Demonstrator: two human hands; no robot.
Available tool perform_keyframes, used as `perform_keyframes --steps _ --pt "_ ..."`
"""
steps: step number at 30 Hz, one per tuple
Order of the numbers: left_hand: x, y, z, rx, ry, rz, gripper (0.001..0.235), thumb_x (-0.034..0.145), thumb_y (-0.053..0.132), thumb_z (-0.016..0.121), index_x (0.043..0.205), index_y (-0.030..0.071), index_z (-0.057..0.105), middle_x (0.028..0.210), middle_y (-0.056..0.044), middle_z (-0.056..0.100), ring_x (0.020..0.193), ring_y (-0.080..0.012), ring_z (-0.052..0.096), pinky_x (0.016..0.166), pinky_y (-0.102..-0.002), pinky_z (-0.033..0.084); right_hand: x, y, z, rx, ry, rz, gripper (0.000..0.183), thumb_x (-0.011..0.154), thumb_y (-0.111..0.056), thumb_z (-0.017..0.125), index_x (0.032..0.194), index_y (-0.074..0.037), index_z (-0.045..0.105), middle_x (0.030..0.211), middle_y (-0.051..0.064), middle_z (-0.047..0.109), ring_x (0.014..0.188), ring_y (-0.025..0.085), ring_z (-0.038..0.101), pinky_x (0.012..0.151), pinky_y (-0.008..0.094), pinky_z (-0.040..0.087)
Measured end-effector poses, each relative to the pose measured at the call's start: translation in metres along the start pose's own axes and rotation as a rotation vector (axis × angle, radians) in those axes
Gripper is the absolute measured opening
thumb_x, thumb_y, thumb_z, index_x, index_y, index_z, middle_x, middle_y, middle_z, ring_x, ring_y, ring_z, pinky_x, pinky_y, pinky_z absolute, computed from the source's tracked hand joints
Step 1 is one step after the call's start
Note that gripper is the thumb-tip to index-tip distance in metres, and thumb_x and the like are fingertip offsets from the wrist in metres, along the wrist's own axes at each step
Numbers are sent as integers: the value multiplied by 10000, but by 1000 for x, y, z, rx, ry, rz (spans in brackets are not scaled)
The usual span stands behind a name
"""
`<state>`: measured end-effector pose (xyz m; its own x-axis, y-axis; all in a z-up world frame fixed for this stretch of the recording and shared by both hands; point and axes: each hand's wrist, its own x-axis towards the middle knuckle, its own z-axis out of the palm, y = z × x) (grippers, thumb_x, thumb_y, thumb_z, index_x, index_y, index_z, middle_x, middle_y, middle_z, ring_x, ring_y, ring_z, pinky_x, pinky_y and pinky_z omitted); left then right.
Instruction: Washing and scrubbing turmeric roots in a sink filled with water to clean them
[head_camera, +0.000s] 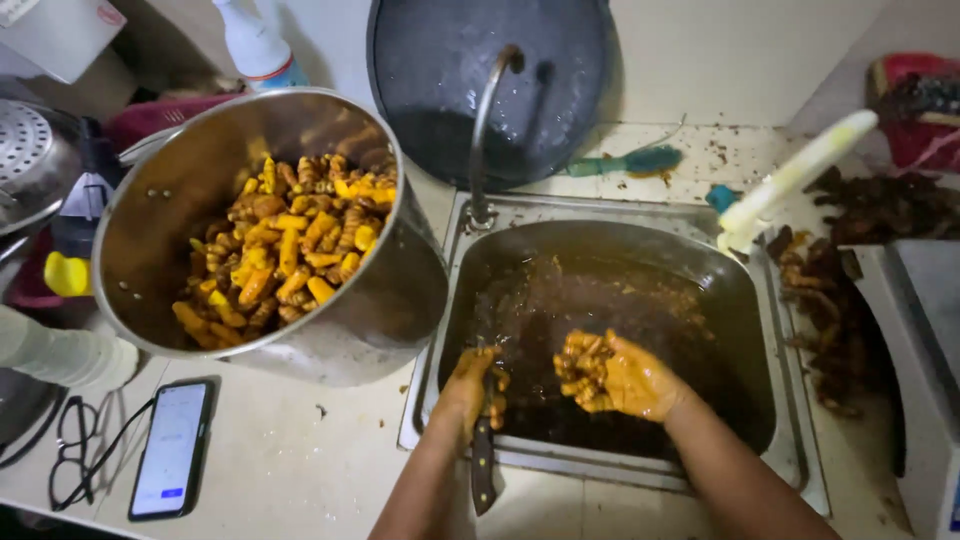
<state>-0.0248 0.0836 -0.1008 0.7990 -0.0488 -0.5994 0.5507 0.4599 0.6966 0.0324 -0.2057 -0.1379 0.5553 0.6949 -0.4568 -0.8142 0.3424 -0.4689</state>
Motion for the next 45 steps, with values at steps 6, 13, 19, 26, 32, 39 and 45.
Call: perform_keyframes --steps 6,13,19,26,32,39,45 --pt "12 -15 -2 89 76 -37 232 1009 196 504 1189 63 565 729 -193 579 385 -310 558 275 -454 508 -25 -22 42 92 -128 -73 723 900 -604 481 1502 -204 467 1431 245 593 1110 575 654 889 782 518" --pt "-13 21 63 273 -32 112 311 1053 112 458 1333 72 587 715 -182 571 357 -271 586 253 -369 526 3 -12 10 91 -73 -59 715 914 -492 461 1527 -123 465 1369 224 645 1113 490 674 900 711 543" --pt "6 48 100 1398 -76 266 468 993 430 512 1442 305 474 1093 -225 712 1056 -409 699 906 -534 583 2 -17 3 -42 215 -129 509 973 -443 617 1299 -58 683 994 126 713 811 325 734 652 406 619" --pt "-11 53 152 1879 -158 344 488 1006 563 436 1292 169 476 968 -215 727 961 -427 726 896 -541 558 7 -12 -22 -2 254 -296 322 945 -283 715 1234 -142 714 908 98 640 733 354 707 542 365 544" --pt "2 48 153 2052 -194 477 472 992 557 474 1246 160 479 996 -195 709 895 -390 726 779 -490 583 -1 -16 -6 -36 263 -350 212 955 -307 724 1012 -116 652 763 68 579 629 236 609 481 271 447" --pt "51 14 138 2109 -165 535 421 1016 535 442 1212 176 544 871 -166 706 809 -391 737 662 -528 597 1 -10 -5 18 266 -341 235 966 -311 718 1006 -119 588 765 34 528 610 201 566 454 257 421" --pt "52 -1 121 2133 -225 843 278 987 401 494 1067 211 681 728 -96 726 673 -296 730 529 -486 573 -7 -14 16 17 401 -329 119 1011 -241 653 1036 -129 623 792 60 590 618 209 591 471 243 416"
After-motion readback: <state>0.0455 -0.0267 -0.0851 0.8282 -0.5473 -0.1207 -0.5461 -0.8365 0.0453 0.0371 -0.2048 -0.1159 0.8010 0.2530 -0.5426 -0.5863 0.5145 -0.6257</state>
